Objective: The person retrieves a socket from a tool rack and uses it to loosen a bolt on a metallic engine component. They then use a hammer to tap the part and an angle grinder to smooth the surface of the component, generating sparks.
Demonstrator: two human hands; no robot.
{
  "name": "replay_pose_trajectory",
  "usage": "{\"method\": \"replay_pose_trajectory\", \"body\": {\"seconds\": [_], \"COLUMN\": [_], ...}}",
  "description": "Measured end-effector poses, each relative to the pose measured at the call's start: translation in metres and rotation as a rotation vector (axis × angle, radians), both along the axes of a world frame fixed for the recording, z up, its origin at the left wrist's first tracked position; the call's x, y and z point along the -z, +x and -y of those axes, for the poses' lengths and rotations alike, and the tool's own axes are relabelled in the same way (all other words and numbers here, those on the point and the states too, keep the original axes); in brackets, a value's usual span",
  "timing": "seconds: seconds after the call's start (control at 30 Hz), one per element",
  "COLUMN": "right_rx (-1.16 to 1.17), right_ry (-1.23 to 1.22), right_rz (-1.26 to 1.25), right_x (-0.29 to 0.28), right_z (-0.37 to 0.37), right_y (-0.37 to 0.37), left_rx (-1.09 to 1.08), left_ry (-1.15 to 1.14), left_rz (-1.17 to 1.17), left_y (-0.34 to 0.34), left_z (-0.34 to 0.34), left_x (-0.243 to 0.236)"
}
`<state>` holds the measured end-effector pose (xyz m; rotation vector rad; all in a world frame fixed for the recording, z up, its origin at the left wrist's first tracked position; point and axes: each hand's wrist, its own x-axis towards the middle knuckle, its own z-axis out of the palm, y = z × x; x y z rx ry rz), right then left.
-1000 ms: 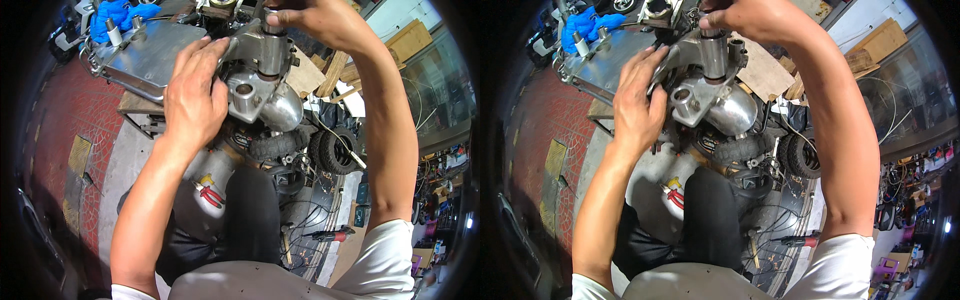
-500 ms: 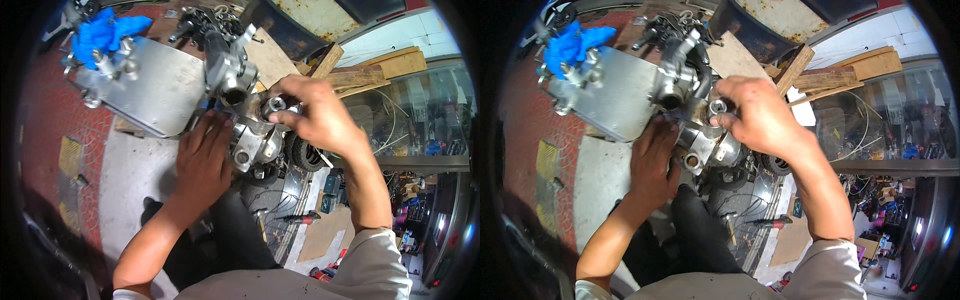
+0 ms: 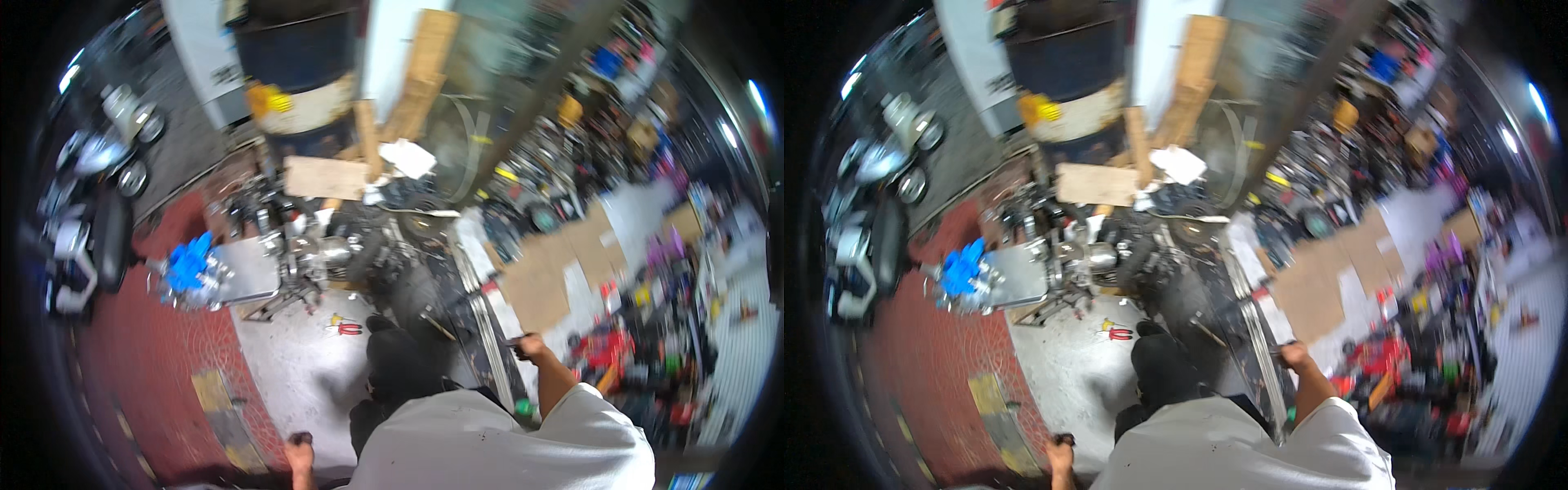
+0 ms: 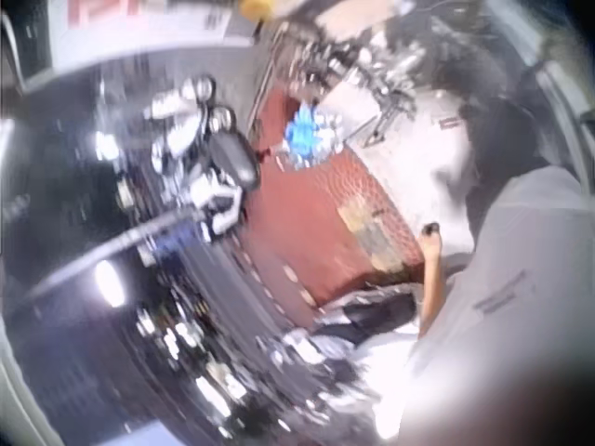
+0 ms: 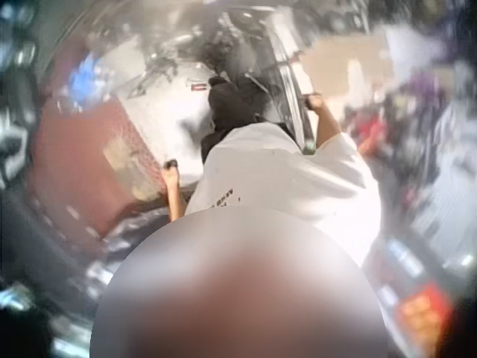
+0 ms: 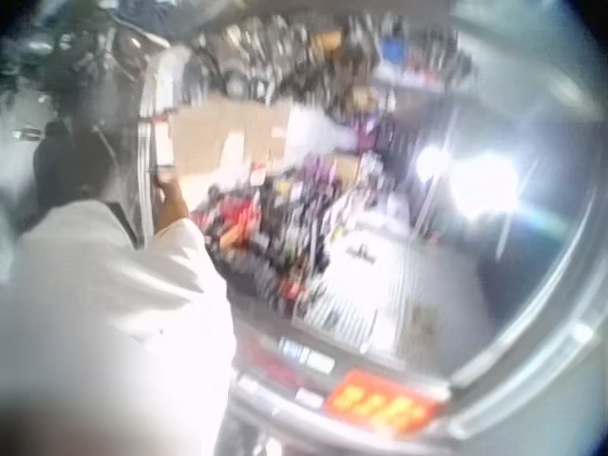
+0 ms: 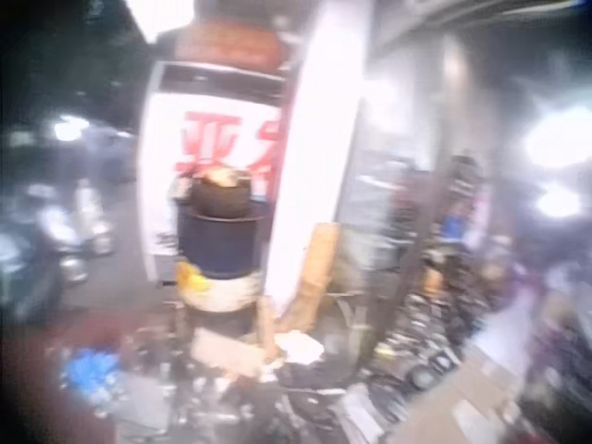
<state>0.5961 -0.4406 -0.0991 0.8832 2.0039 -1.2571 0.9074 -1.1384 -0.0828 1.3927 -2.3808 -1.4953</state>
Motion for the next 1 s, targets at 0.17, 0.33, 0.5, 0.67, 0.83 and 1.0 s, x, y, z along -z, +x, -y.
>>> {"method": "replay_pose_trajectory", "body": {"seconds": [0.17,0.33,0.5,0.67,0.83,1.0], "right_rx": [0.885,1.149,1.273,1.436,1.653,1.429], "right_ry": [0.413,0.527,0.397,0.305,-0.647,-1.18], "right_rz": [0.122,-0.136,-0.262,-0.504,-0.656,-0.941], "right_x": [-0.097,-0.124,-0.067,-0.042,-0.129,-0.185], "right_z": [-0.06,-0.049,-0.073,-0.133,-0.237,-0.375], "right_y": [0.304,0.457,0.433,0.339,0.229,0.18], "left_rx": [0.391,0.775,0.133,0.201,0.556,0.587], "left_ry": [0.293,0.586,0.645,0.529,0.28,0.281], "left_rz": [0.617,0.503,0.47,0.49,0.701,0.837], "left_y": [0.127,0.099,-0.025,-0.116,-0.176,-0.259], "left_z": [0.016,0.004,-0.068,-0.126,-0.211,-0.383], "left_x": [0.063,0.085,0.02,-0.014,0.005,-0.025]}}
